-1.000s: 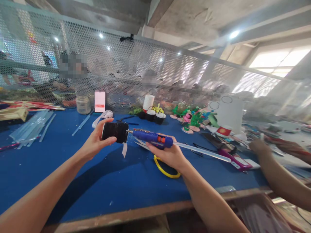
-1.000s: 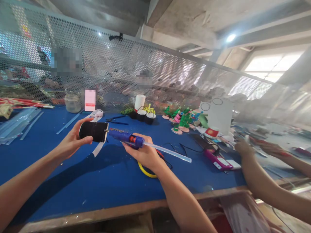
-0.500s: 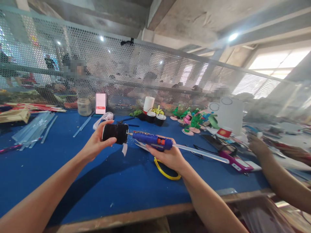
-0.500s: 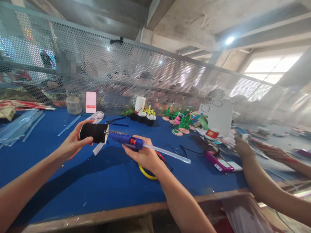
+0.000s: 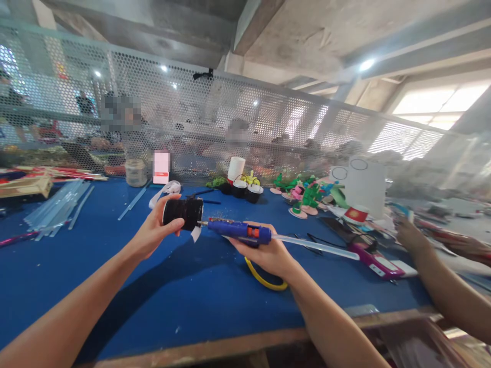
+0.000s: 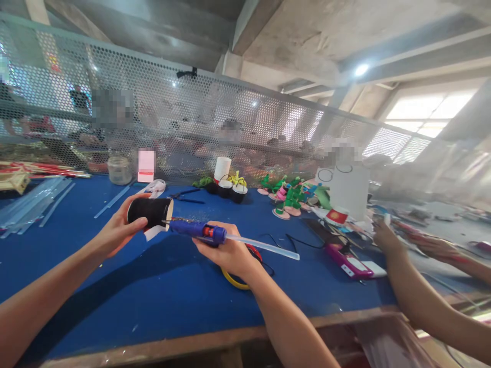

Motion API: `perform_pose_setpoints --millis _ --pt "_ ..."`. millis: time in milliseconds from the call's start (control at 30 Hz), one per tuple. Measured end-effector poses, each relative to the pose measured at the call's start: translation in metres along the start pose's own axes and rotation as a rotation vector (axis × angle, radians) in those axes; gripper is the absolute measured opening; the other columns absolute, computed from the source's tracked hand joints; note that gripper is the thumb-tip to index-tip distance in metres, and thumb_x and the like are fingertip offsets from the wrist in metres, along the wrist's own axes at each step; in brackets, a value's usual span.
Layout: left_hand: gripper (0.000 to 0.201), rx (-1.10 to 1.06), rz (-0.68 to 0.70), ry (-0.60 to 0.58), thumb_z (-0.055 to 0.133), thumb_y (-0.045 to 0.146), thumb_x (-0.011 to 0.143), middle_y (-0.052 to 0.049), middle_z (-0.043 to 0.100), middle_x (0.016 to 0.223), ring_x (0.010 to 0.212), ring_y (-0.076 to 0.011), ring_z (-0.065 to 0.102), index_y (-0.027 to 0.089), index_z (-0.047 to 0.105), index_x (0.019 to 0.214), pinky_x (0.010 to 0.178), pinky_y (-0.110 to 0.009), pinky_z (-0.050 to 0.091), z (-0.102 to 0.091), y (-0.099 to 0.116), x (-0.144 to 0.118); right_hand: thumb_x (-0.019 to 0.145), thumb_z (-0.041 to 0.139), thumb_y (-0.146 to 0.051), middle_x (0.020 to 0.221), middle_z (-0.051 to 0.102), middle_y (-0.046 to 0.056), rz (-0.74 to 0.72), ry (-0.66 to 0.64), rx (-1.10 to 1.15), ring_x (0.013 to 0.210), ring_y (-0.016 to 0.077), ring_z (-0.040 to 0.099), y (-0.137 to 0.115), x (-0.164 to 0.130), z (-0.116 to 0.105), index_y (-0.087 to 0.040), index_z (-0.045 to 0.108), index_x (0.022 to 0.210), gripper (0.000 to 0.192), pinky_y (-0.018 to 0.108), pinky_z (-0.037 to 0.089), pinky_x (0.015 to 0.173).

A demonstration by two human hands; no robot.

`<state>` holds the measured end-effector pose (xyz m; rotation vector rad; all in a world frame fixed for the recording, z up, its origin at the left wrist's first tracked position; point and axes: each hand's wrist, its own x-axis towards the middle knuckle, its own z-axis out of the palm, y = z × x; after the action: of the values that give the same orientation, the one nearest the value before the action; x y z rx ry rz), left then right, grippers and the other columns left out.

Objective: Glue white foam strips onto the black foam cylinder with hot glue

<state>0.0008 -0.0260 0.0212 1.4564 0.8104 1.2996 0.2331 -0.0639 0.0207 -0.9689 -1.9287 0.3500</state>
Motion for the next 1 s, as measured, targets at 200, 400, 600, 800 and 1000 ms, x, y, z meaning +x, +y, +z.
perform_pose_setpoints --millis 200,400,600,800,1000 --pt "0.055 -0.015 0.013 -0.047 0.071 0.031 0.059 -0.001 0.05 0.089 0.064 -0.0094 0.051 0.026 0.044 0.107 0.052 -0.021 0.045 -0.002 -0.002 0.0 0.068 0.058 -0.031 0.049 0.047 -0.003 0.142 -0.005 0.176 0.043 0.0082 0.041 0.003 -0.002 0.004 -0.016 0.052 0.057 0.019 0.022 0.037 0.043" --pt "0.056 0.001 0.039 -0.086 0.071 0.029 0.06 -0.001 0.051 0.09 0.067 -0.0106 0.049 0.029 0.044 0.109 0.052 -0.02 0.044 -0.005 -0.006 0.001 0.067 0.057 -0.034 0.037 0.039 -0.005 0.341 -0.008 0.263 0.033 0.005 0.034 -0.008 0.001 0.003 -0.017 0.045 0.049 0.027 0.02 0.032 0.034" --pt "0.057 -0.007 0.02 -0.11 0.072 0.027 0.059 0.0 0.054 0.089 0.068 -0.0118 0.051 0.032 0.046 0.109 0.055 -0.021 0.045 -0.006 -0.005 0.0 0.068 0.056 -0.035 0.035 0.041 -0.005 0.361 0.005 0.264 0.033 0.0061 0.037 -0.005 0.005 0.0 -0.017 0.047 0.051 0.026 0.021 0.036 0.037" --pt "0.054 -0.016 0.023 -0.095 0.072 0.029 0.059 0.0 0.054 0.09 0.068 -0.0124 0.051 0.031 0.048 0.107 0.054 -0.022 0.045 -0.004 -0.006 0.0 0.067 0.056 -0.037 0.034 0.04 -0.005 0.378 0.014 0.266 0.033 0.0062 0.036 -0.004 0.004 0.002 -0.017 0.047 0.049 0.028 0.021 0.036 0.036" --pt "0.054 -0.058 0.005 -0.042 0.072 0.033 0.057 0.0 0.053 0.089 0.067 -0.0118 0.054 0.027 0.048 0.104 0.053 -0.022 0.045 -0.001 -0.003 -0.001 0.067 0.056 -0.034 0.035 0.039 -0.005 0.319 -0.014 0.292 0.032 0.0054 0.034 -0.01 0.003 0.003 -0.018 0.045 0.047 0.028 0.02 0.034 0.035"
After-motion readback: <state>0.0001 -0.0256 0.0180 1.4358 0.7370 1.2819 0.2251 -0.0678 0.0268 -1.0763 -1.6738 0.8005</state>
